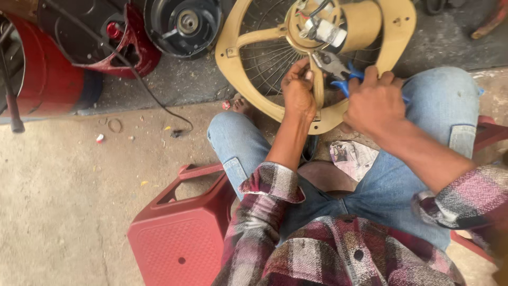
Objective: The person sits cross-legged and works on a beige pedestal fan placed on their lap. They use pliers to tighten a screw on the fan's central hub, then plug in the power cord and test the fan by rotating the motor housing.
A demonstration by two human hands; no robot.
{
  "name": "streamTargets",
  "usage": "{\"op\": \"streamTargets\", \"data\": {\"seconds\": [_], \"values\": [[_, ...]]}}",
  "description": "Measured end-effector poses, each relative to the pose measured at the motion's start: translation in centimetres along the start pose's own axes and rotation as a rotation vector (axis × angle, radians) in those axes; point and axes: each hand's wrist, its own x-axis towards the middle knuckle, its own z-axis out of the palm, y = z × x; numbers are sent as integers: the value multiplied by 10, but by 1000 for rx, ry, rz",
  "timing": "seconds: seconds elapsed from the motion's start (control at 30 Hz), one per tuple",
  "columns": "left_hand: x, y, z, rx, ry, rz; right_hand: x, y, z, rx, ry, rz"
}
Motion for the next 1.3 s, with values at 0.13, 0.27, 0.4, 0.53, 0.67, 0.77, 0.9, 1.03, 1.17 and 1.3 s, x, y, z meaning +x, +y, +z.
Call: {"op": "streamTargets", "data": {"seconds": [0.13, 0.27, 0.4, 0.53, 0.67, 0.77, 0.9, 1.03, 1.17, 1.3], "values": [[-5, 16, 1, 23, -50, -30, -13, -5, 4, 78, 61, -13], [-17, 41, 10, 65, -63, -115, -27, 15, 29, 191, 458, -46], [-34, 67, 23, 573, 13, 144, -41, 47, 70, 858, 361, 268], [-85, 70, 56, 1343, -28, 725, -26, 90, 110, 1093, 277, 694], [-166, 42, 117, 1574, -899, 203, -1, 116, 146, 799, 519, 596], [-208, 23, 153, 1654, -1087, 78, 6, 116, 161, 521, 642, 452], [-229, 22, 164, 1460, -1106, -162, 16, 139, 158, 436, 576, 428], [-256, 11, 169, 1481, -957, 104, 38, 184, 130, 838, 623, 527], [-274, -5, 178, 1498, -841, 535, 48, 212, 103, 1067, 875, 404], [-282, 10, 175, 1187, -826, 705, 23, 214, 92, 1110, 903, 446]]}}
